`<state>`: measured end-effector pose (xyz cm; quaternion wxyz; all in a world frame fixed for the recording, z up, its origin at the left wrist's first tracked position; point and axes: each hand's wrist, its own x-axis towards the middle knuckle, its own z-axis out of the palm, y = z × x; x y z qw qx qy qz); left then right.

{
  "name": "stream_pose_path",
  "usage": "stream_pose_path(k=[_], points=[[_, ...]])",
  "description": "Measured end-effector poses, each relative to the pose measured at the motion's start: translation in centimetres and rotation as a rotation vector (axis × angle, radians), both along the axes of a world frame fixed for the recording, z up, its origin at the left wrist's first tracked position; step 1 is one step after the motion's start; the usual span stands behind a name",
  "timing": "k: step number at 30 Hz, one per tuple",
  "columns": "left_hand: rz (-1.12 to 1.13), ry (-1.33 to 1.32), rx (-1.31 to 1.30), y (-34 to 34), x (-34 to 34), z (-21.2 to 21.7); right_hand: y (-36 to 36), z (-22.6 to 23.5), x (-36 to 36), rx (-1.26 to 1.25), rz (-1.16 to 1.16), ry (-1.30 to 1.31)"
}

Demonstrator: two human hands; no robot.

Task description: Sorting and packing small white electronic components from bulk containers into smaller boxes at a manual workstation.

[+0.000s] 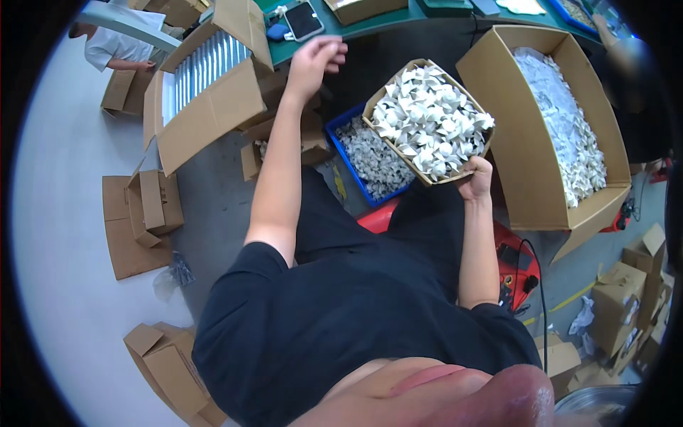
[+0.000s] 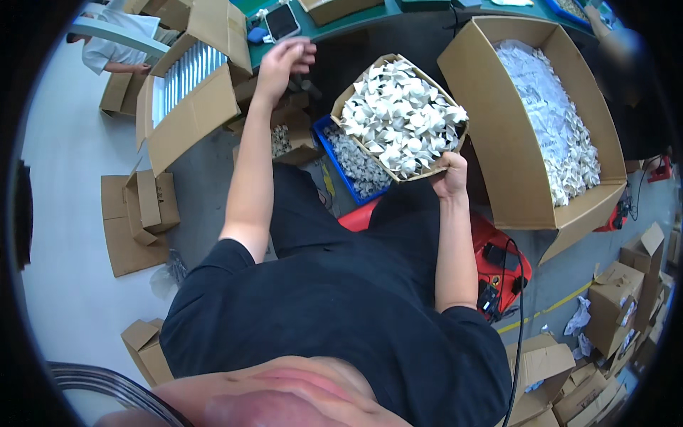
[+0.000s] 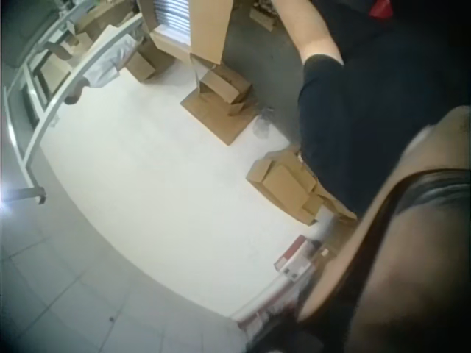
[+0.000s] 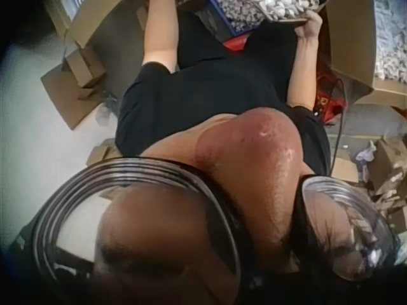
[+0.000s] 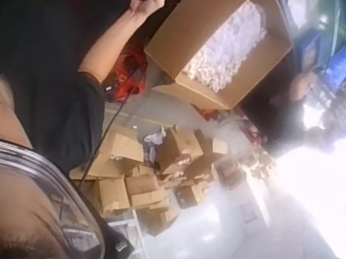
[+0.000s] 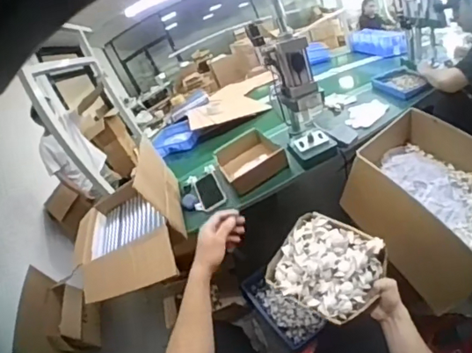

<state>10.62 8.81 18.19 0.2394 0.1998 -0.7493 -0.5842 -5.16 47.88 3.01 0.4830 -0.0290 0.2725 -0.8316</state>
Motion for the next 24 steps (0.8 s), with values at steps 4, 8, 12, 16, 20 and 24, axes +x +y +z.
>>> stream_pose_path(k=[4, 8, 12, 16, 20, 24], points=[[0.064, -0.192, 0.323, 7.0, 8.1, -7.4, -0.2, -3.6, -0.8, 0.143, 0.088, -0.049], [0.011, -0.111, 0.796, 12.7, 13.3, -14.9, 1.2, -4.2, 1.4, 0.206, 0.261, -0.107], [0.013, -0.062, 1.051, 15.1, 11.4, -20.1, -1.3, -7.0, -0.9, 0.231, 0.443, -0.154], [0.236, -0.056, 1.183, 17.9, 8.8, -22.1, -2.9, -10.2, -1.8, 0.269, 0.592, -0.186], [0.285, 0.045, 1.342, 18.4, 10.6, -23.0, -1.4, -13.8, -1.4, 0.299, 0.67, -0.21], [0.159, 0.173, 1.412, 15.7, 10.4, -23.8, -1.6, -12.2, -1.9, 0.331, 0.612, -0.246]])
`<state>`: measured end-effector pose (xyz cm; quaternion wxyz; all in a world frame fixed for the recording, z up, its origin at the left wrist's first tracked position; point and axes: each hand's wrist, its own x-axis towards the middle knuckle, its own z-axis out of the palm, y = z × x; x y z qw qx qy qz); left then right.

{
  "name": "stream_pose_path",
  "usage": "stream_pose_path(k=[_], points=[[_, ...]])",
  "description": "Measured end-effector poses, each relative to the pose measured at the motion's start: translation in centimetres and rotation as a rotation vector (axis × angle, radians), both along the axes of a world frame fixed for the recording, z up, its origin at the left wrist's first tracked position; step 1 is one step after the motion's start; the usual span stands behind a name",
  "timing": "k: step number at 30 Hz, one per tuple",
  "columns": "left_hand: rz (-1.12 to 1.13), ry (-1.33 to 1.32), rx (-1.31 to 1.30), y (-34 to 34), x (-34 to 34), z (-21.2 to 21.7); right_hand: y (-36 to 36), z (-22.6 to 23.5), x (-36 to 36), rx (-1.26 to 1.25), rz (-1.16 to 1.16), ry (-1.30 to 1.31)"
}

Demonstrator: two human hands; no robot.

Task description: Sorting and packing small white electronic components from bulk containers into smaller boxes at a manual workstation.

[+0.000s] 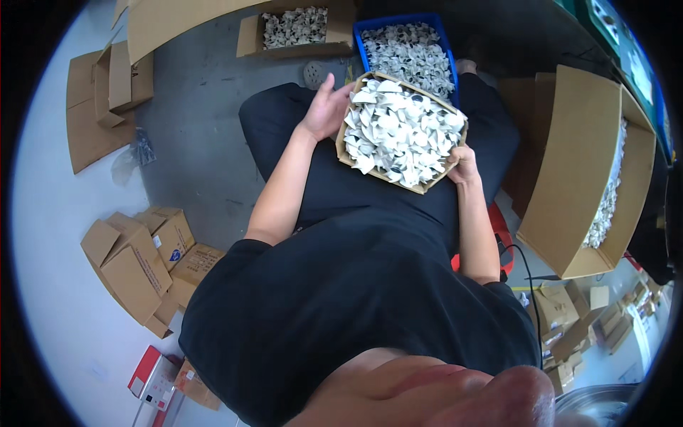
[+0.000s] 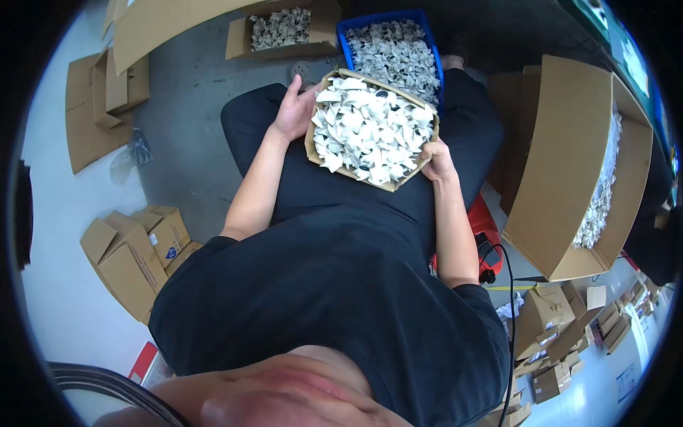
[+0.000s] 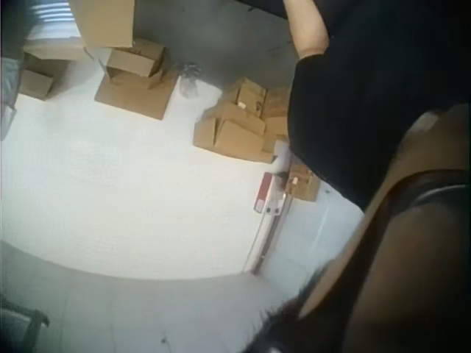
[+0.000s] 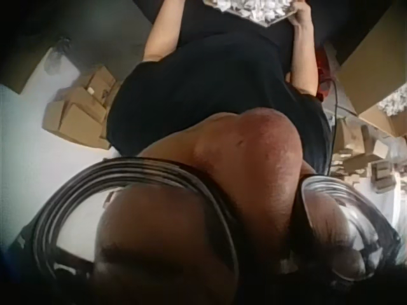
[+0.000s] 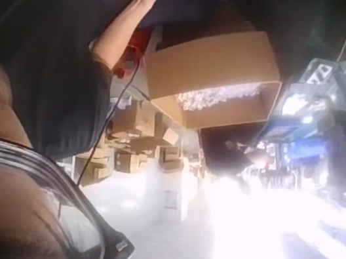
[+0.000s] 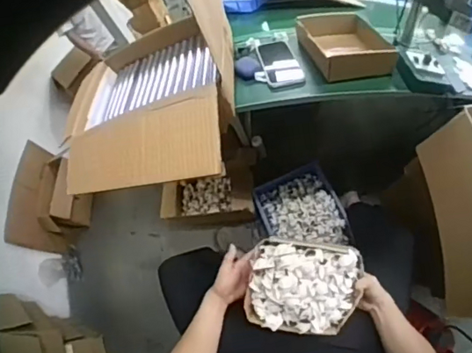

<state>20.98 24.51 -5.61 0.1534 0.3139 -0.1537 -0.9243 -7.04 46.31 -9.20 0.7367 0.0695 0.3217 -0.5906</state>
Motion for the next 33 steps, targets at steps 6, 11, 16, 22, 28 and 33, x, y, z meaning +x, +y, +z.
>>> stream_pose_path(k=[6, 11, 16, 22, 28, 33], points=[[-0.192, -0.547, -0.774, -5.6, -5.7, -12.6, 2.9, 1.0, -2.2, 0.03, -0.09, 0.03], [-0.278, -0.747, -1.448, -4.3, -11.0, -22.8, 0.8, 6.4, 1.5, 0.024, -0.281, 0.248], [-0.844, -0.915, -2.115, -2.0, -8.6, -27.0, 3.0, 7.2, 1.8, 0.053, -0.403, 0.375], [-0.874, -0.74, -2.264, -8.2, -8.5, -29.4, 2.5, 8.7, 2.8, 0.051, -0.435, 0.417], [-0.785, -1.119, -1.892, -11.6, -10.7, -30.4, 2.8, 6.6, 2.7, -0.035, -0.422, 0.375], [-0.796, -1.012, -1.865, -9.3, -8.9, -28.9, 2.5, 5.9, 2.9, -0.043, -0.366, 0.288]])
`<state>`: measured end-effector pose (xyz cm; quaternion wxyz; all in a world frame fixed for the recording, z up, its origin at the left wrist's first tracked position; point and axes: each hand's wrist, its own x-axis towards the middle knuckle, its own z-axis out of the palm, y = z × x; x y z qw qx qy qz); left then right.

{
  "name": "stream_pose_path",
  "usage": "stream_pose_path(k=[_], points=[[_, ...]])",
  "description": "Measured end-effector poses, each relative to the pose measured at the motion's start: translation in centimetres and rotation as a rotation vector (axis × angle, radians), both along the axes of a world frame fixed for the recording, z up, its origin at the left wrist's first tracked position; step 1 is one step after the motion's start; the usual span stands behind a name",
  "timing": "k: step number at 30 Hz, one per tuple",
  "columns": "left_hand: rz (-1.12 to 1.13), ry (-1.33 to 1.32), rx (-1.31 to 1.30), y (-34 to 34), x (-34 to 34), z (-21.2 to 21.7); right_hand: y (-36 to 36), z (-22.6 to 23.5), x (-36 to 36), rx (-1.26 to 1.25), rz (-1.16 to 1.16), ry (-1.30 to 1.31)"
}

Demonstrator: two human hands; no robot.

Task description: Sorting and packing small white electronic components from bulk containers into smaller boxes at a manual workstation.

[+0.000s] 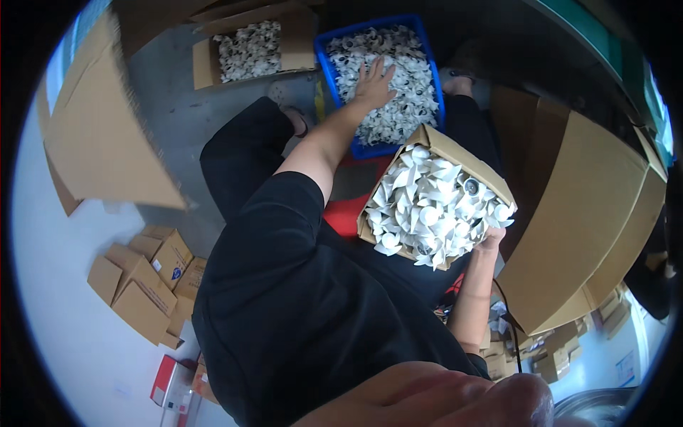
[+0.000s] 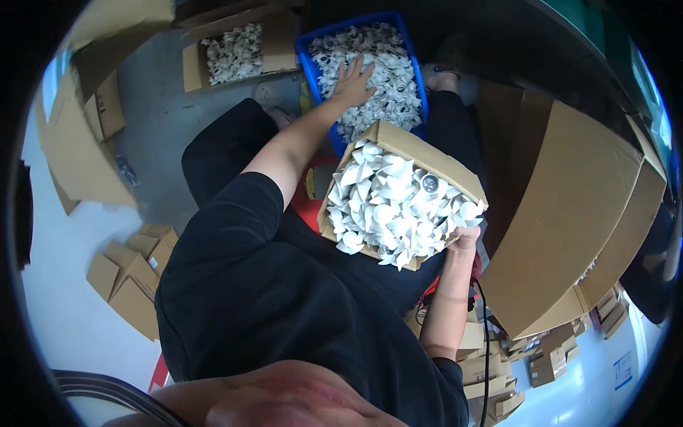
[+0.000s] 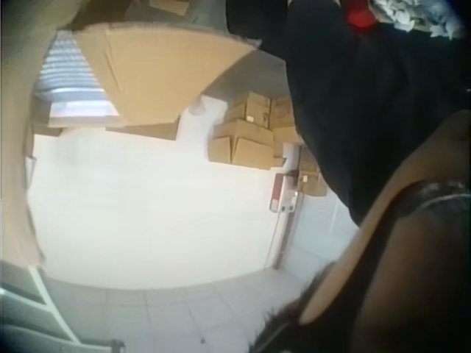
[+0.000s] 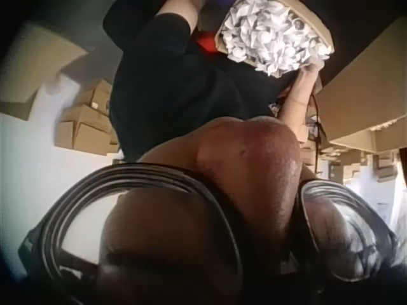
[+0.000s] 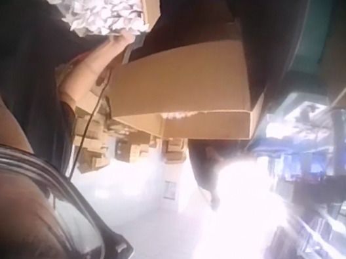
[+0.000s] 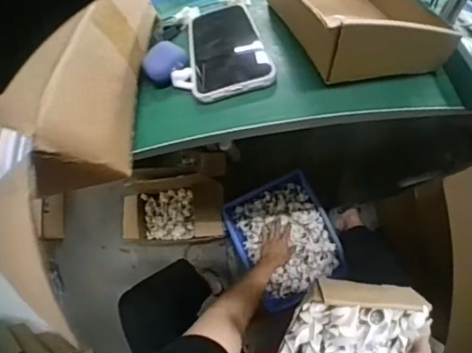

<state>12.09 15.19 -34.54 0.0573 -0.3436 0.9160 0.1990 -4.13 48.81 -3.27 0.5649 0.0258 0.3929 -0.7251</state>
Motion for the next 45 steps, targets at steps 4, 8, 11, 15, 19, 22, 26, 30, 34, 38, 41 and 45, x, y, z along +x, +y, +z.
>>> stream_pose_path(k=[4, 8, 11, 15, 19, 22, 26, 30, 34, 38, 41, 45], points=[[0.183, 0.19, 0.081, 2.6, 1.6, 2.7, -0.3, -0.4, 0.1, 0.005, 0.028, -0.039], [0.303, 0.306, 0.422, 5.5, 4.9, 4.1, -1.0, -0.6, 0.5, 0.024, 0.054, -0.107], [0.619, 0.408, 1.083, 5.5, 8.6, 4.9, -3.5, -0.2, 1.4, -0.035, 0.102, -0.105], [0.664, 0.51, 1.351, 6.1, 7.0, 16.5, -2.9, -0.5, 0.6, 0.001, 0.096, -0.119], [0.784, 0.755, 1.766, 5.9, 9.8, 28.0, -5.3, 1.0, 2.2, -0.12, 0.148, -0.173], [0.639, 0.95, 1.971, 7.7, 12.9, 33.6, -5.8, 1.9, 3.6, -0.157, 0.208, -0.217], [0.526, 1.062, 1.859, 10.0, 15.7, 35.5, -7.4, 3.1, 5.0, -0.192, 0.316, -0.246], [0.501, 1.259, 1.825, 13.0, 18.0, 37.2, -8.6, 4.8, 5.3, -0.111, 0.451, -0.166], [0.558, 1.401, 1.801, 14.8, 18.3, 37.2, -9.5, 5.1, 4.9, -0.093, 0.52, -0.063], [0.519, 1.455, 1.813, 15.4, 19.3, 38.1, -10.5, 9.9, 7.2, 0.004, 0.532, 0.045], [0.548, 1.545, 1.648, 15.3, 19.7, 38.5, -11.4, 9.4, 6.9, -0.001, 0.573, 0.114], [0.528, 1.49, 1.644, 13.6, 21.8, 39.7, -12.2, 12.0, 8.7, -0.003, 0.584, 0.176]])
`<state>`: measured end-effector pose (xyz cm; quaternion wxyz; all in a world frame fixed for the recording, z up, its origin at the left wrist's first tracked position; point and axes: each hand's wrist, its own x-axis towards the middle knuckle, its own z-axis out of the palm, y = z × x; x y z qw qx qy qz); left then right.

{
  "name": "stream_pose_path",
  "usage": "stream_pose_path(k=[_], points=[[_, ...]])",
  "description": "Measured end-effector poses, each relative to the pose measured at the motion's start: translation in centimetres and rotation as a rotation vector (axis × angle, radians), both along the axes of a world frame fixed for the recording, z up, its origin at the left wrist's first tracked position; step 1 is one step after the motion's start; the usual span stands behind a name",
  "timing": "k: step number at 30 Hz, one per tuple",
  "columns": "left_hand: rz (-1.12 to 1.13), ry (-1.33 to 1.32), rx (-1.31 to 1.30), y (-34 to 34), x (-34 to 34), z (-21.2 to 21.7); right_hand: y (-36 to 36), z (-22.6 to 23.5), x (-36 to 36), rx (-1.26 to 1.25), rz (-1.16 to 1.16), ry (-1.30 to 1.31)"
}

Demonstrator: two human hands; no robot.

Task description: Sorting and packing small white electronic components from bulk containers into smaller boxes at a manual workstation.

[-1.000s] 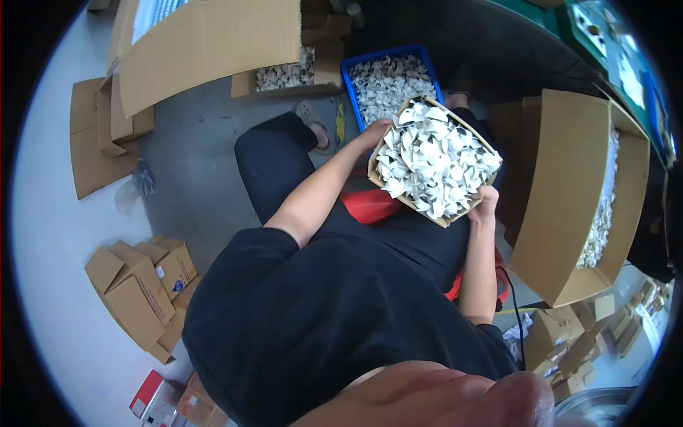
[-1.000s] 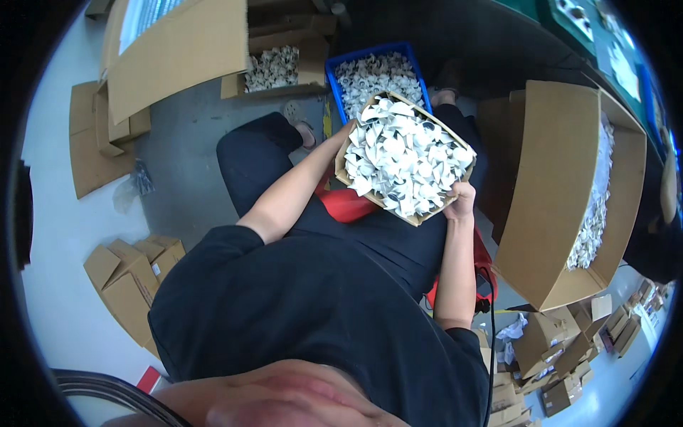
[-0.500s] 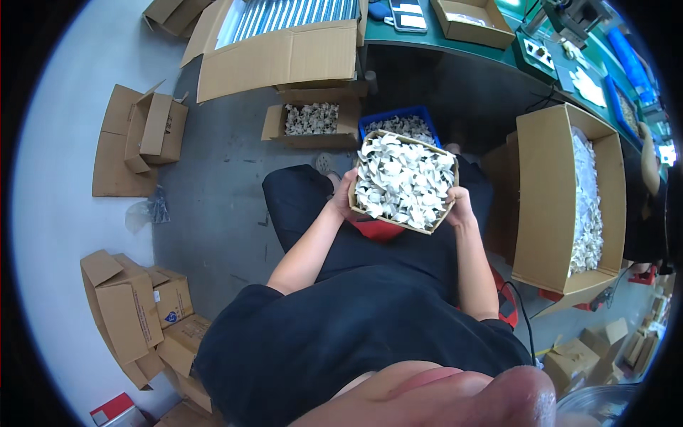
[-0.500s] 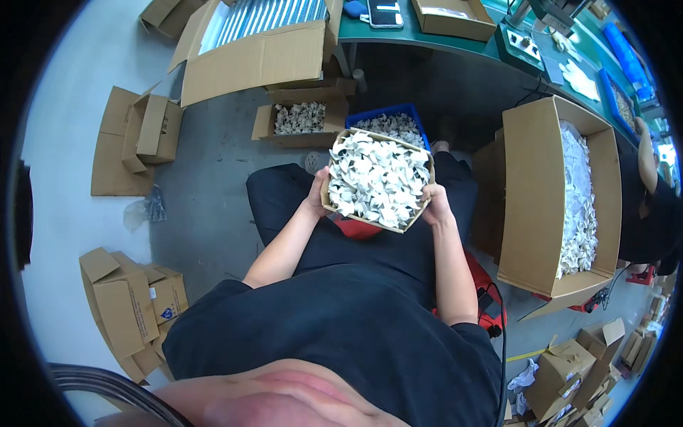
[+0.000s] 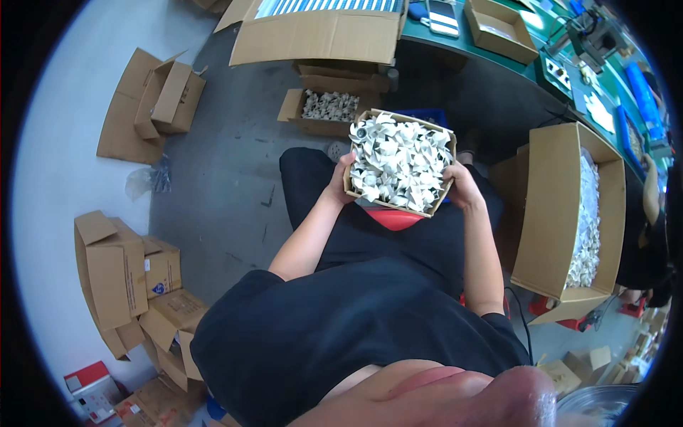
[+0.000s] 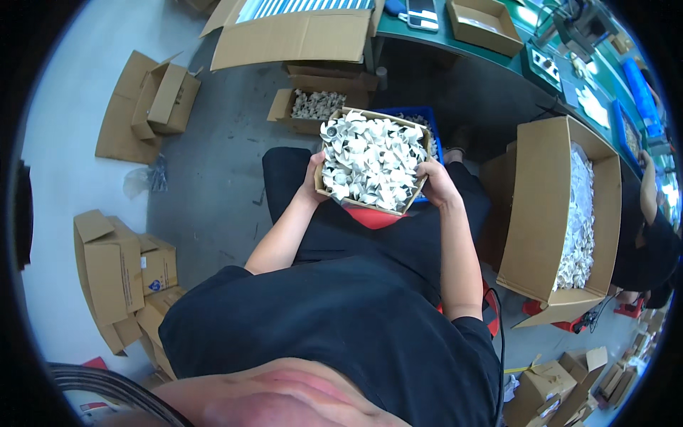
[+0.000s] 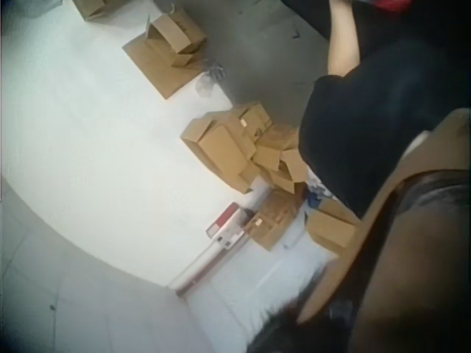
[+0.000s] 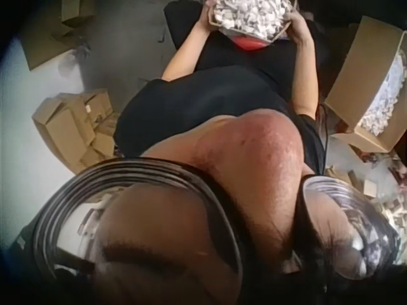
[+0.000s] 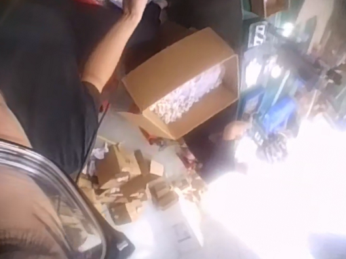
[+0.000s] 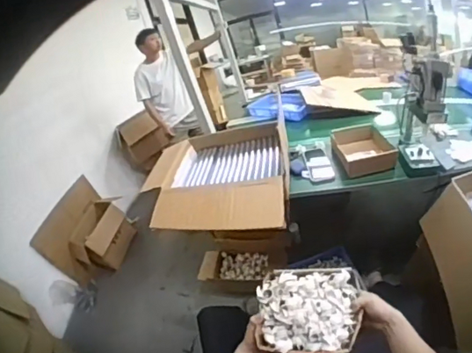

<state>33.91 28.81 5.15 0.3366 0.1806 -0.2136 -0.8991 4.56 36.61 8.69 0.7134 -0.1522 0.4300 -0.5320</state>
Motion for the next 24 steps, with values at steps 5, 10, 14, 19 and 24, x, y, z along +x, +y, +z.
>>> stream_pose_path(k=[5, 10, 14, 19, 24], points=[[0.083, 0.04, -0.059, -0.2, 1.1, 0.7, -0.6, 1.0, 0.1, -0.028, 0.115, 0.186], [0.108, -0.031, -0.066, 0.3, 3.1, 0.1, -2.0, 1.7, 0.4, -0.199, 0.353, 0.839], [0.143, -0.037, -0.055, 0.0, 6.6, 1.1, -4.1, 3.7, 2.6, -0.206, 0.524, 0.837], [0.207, -0.014, -0.011, -0.5, 9.9, 1.5, -6.2, 2.3, 4.2, -0.164, 0.48, 0.417], [0.284, 0.08, 0.058, 0.0, 11.5, 2.9, -7.2, -0.9, 4.8, -0.081, 0.39, 0.076]])
